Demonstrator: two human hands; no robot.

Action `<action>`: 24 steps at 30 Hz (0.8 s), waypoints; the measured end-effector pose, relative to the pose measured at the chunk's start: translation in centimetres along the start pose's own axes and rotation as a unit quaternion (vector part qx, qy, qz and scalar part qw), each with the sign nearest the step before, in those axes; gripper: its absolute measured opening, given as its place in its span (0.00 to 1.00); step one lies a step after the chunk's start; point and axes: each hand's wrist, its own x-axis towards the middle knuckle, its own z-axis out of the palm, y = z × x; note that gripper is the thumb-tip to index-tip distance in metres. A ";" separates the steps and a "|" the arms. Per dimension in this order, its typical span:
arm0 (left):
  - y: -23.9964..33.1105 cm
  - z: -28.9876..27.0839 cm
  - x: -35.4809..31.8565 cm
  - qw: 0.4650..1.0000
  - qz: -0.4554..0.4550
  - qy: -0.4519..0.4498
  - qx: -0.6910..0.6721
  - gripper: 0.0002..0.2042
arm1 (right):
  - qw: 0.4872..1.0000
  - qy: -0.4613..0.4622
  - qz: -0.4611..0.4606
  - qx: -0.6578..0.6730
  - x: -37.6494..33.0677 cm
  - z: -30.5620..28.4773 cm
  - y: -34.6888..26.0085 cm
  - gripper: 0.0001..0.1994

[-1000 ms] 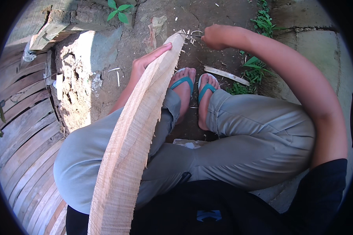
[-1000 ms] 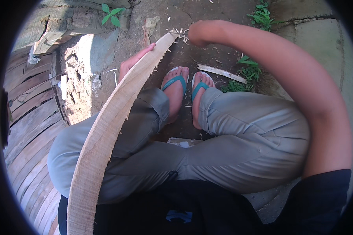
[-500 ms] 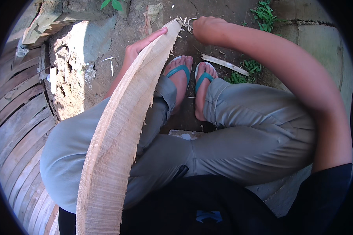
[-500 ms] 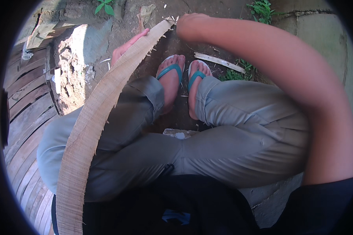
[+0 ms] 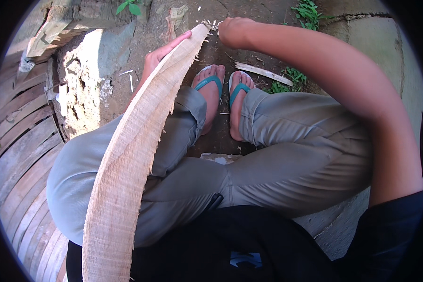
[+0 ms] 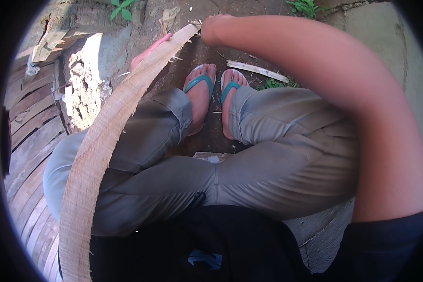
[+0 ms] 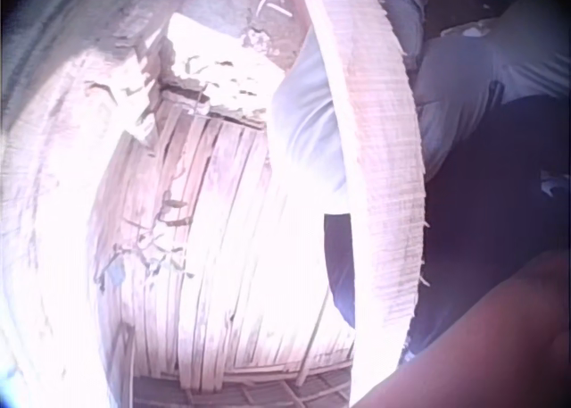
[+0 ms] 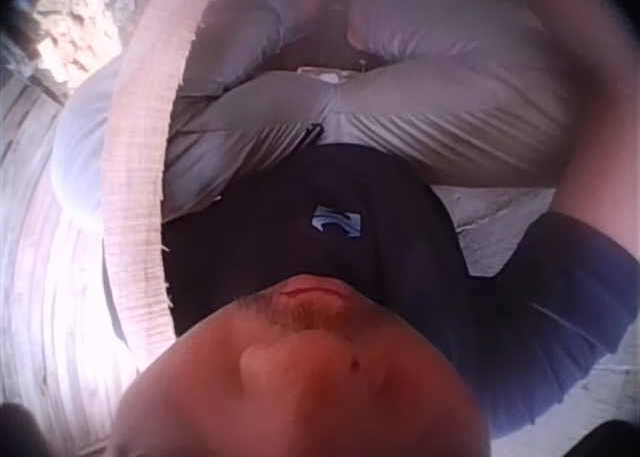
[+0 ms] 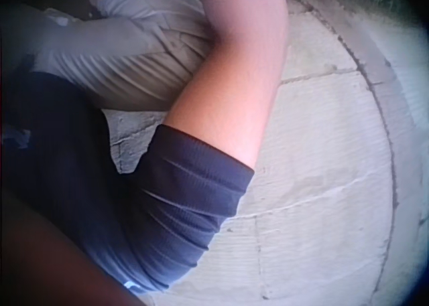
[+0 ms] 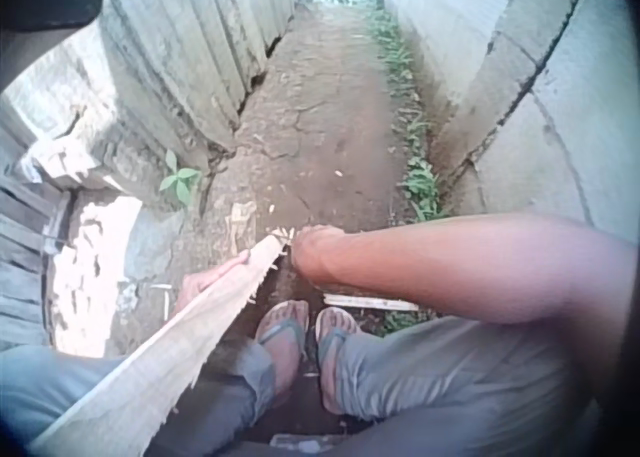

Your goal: The person sits on the ground and uses a knife to shave thin strips from a long piece of wood held between their legs. They repeatedly pull the knife along the wood's length to remove bark and smooth the surface.

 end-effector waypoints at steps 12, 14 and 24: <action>0.5 0.9 0.3 1.000 -0.025 0.008 -0.017 0.27 | 0.997 0.048 0.055 0.019 2.6 3.3 1.2 0.17; -0.6 0.8 1.0 0.998 -0.042 0.005 -0.037 0.27 | 0.997 0.056 0.054 0.027 2.3 3.1 1.2 0.16; 1.3 1.4 0.8 0.987 0.141 -0.006 0.073 0.25 | 0.955 -0.164 0.088 0.230 4.3 0.5 7.1 0.20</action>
